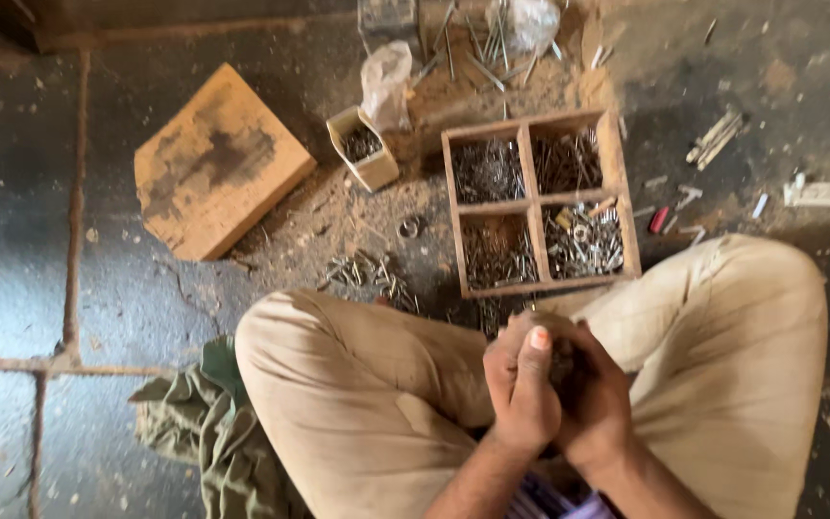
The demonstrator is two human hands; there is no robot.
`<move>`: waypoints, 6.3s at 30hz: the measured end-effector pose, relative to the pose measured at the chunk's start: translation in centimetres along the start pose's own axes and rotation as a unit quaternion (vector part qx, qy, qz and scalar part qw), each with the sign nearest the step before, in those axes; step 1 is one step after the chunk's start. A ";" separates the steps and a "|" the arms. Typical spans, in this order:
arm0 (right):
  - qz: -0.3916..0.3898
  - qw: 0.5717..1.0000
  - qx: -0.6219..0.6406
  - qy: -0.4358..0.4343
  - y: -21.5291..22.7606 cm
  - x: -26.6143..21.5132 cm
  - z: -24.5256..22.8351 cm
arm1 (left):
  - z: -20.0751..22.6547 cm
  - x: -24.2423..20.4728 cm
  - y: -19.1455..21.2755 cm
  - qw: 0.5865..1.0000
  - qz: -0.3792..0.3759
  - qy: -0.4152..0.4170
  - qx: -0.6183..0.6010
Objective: The person sits on the floor and sorts a pile of mixed metal fasteners, including screws and nails, by hand. They pick up handfuls of the items, separate them by type, and place them into the compartments of a wooden box.
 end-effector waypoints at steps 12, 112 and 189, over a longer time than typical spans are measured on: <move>-0.029 0.999 0.006 -0.035 -3.4 0.9 0.1 | 1.4 -1.0 -3.8 0.820 -0.246 -0.218 0.468; 0.255 0.477 -0.801 0.258 7.2 19.5 -17.8 | -17.5 10.2 3.9 0.687 -0.236 0.264 0.635; 0.281 0.406 -0.825 0.275 5.3 21.3 -17.7 | -18.4 13.7 5.6 0.751 -0.253 0.099 0.602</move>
Point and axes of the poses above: each hand's wrist, its own x-axis towards the middle knuckle, its own y-axis out of the back of the hand, z = x × y, the point moved 5 cm from there along x, towards the middle knuckle, and after that the axes turned 3 degrees about -y, right-handed, at the moved point
